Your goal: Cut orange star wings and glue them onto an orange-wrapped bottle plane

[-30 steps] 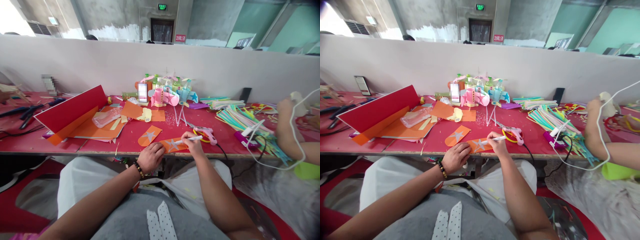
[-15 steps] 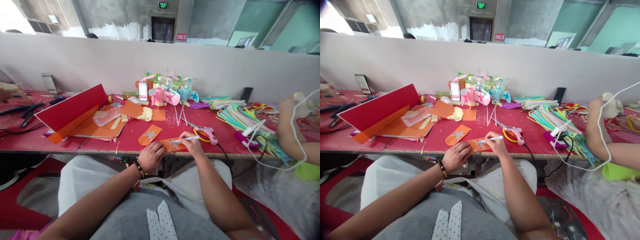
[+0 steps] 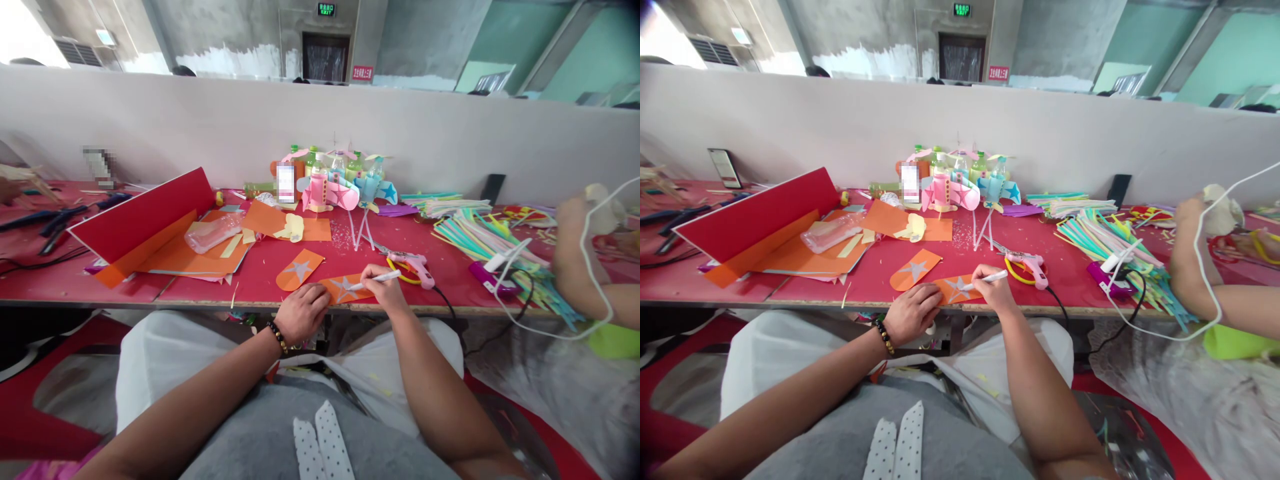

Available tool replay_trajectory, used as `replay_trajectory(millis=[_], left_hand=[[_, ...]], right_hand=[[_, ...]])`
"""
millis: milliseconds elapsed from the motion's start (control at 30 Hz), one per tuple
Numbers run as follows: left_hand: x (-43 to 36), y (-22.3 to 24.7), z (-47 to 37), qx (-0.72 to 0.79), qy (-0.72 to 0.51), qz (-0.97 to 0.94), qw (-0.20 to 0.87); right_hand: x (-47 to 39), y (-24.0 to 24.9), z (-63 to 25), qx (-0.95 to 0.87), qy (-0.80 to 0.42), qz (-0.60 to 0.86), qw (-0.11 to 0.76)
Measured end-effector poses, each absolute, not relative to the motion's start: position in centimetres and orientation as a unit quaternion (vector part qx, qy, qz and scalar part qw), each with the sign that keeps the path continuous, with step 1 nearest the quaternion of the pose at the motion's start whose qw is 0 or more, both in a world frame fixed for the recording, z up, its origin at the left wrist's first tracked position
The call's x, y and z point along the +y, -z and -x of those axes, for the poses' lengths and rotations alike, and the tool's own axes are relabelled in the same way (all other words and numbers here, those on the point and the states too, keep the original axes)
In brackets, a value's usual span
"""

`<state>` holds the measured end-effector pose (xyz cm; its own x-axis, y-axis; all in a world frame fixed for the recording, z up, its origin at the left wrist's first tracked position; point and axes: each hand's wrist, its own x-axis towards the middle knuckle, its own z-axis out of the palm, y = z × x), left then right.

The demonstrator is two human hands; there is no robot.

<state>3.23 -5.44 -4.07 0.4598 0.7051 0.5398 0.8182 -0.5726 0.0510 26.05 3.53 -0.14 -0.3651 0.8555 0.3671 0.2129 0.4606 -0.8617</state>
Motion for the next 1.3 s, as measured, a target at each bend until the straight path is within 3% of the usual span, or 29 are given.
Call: replay_trajectory(millis=[367, 1300], left_hand=[[-5.49, 3.96, -3.21, -0.45, 0.26, 0.848, 0.106], [-5.51, 3.9, -3.25, -0.449, 0.26, 0.848, 0.109]], right_hand=[[3.47, 0.42, -26.24, -0.722, -0.364, 0.364, 0.463], [3.39, 0.31, -26.16, -0.737, -0.362, 0.356, 0.445]])
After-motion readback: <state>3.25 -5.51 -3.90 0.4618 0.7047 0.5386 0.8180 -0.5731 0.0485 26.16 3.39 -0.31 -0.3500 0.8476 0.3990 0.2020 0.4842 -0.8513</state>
